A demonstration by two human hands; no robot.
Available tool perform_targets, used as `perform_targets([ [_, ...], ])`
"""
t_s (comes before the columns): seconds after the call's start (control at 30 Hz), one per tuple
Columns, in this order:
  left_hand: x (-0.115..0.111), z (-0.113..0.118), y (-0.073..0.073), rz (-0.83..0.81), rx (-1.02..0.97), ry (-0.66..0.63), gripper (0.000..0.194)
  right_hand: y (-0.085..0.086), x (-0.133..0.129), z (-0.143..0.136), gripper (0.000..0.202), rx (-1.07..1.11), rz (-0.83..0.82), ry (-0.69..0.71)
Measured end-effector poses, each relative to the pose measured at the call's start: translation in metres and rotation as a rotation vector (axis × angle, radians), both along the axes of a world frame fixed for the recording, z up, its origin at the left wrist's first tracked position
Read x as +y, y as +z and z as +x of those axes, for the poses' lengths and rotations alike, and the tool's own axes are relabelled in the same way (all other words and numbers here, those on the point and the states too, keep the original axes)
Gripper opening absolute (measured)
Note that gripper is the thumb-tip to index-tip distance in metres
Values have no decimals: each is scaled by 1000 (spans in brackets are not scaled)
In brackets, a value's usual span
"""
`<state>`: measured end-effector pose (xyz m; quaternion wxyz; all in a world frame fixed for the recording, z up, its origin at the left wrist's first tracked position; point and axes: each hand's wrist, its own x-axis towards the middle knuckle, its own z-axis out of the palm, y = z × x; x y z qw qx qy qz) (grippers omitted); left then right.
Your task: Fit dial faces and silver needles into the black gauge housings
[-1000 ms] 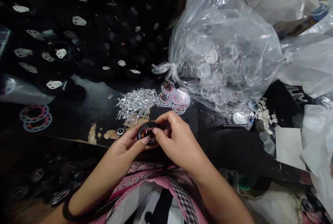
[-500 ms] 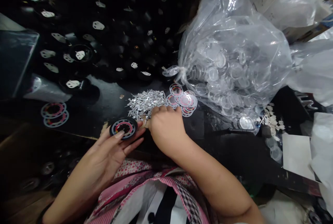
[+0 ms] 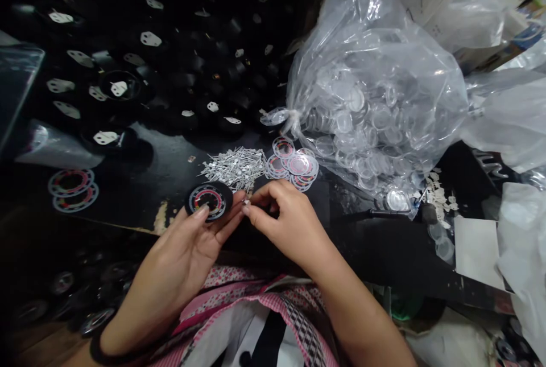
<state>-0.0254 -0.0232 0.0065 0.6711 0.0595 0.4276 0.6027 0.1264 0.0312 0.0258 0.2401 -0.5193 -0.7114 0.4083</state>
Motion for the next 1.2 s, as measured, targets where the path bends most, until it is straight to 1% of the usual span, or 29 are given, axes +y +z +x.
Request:
perform_targets([
  [0.07,-4,2,1,38,60,3,14,3,-2,2,12,33,-27,-19],
  [0.13,-6,3,1,48,101,-21,14,7,-5,4,15,39,-12,-33],
  [0.2,-4,3,1,46,138,-16,21,10,-7,5,15,59,11,-38],
  [0.27,0,5,3,14,182,1,29,13,-10,5,13,99,28,-40],
  [0.3,3,7,3,-6,201,-10,31,14,-11,5,12,113,38,-39],
  [0.4,8,15,1,-29,230,-134,25,14,-14,5,11,72,80,-36],
  [0.47,8,19,-3,14,254,-202,23,13,-16,6,11,17,104,-40],
  [0.57,5,21,-11,86,305,-230,25,13,-17,7,12,-20,121,-29],
  [0.67,1,19,-15,113,327,-248,27,14,-18,9,12,-28,131,-31],
  [0.73,0,17,-14,118,336,-254,26,14,-19,9,12,-17,129,-34],
  [0.83,-1,16,-8,119,394,-253,25,17,-21,9,13,-7,114,-29],
  [1.03,0,14,6,175,701,-215,23,22,-30,7,18,10,107,-36],
  [1.13,-3,11,9,173,811,-219,26,23,-34,4,20,41,93,-41],
  [1.2,-5,8,10,161,849,-234,28,22,-35,1,20,55,82,-63],
])
